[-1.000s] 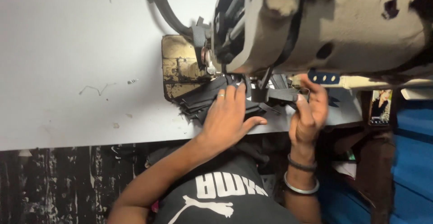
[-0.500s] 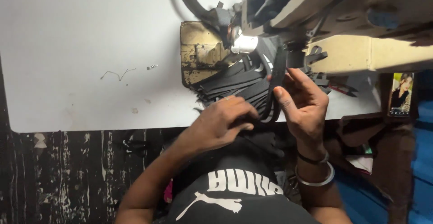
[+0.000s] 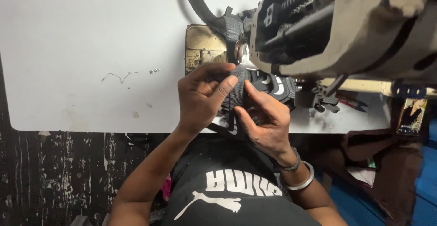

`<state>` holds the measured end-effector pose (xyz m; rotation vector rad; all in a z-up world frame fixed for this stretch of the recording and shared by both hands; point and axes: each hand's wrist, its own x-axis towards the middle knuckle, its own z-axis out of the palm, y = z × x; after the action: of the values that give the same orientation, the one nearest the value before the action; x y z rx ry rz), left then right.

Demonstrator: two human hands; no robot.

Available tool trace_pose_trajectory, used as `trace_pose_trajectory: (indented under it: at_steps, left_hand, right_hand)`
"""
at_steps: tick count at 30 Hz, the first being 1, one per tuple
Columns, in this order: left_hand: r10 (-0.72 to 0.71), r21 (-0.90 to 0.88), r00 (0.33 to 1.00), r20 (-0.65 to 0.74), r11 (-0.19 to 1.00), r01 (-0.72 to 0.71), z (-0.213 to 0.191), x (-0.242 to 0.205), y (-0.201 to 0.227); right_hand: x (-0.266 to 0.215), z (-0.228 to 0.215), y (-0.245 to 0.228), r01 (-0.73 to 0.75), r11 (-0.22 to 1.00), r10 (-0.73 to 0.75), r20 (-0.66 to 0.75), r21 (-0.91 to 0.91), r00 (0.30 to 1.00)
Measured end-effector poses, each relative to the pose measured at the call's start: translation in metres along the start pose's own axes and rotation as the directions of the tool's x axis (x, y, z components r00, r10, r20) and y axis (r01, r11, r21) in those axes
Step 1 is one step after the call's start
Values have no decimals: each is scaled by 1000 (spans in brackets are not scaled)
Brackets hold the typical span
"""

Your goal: Sewing together various components of shoe straps and uppers using an industrial sewing machine.

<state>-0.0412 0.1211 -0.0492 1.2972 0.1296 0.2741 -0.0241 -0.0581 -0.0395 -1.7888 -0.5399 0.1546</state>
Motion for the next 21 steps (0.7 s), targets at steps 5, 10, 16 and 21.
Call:
trace_pose_trajectory:
  at_steps: [5, 10, 16, 21]
  left_hand:
    - [-77, -89, 997, -20, 993, 75, 1, 24, -7]
    - [-90, -88, 996, -27, 992, 87, 3, 32, -5]
    - [-111, -109, 994, -6, 988, 110, -6, 34, -7]
    - [-139, -50, 987, 82, 988, 144, -16, 40, 0]
  right_hand:
    - [21, -3, 10, -14, 999, 13, 22, 38, 1000]
    - [23, 0, 17, -75, 989, 72, 29, 126, 997]
    - [15, 12, 11, -69, 982, 62, 45, 178, 997]
    - [8, 16, 10, -35, 990, 31, 35, 136, 999]
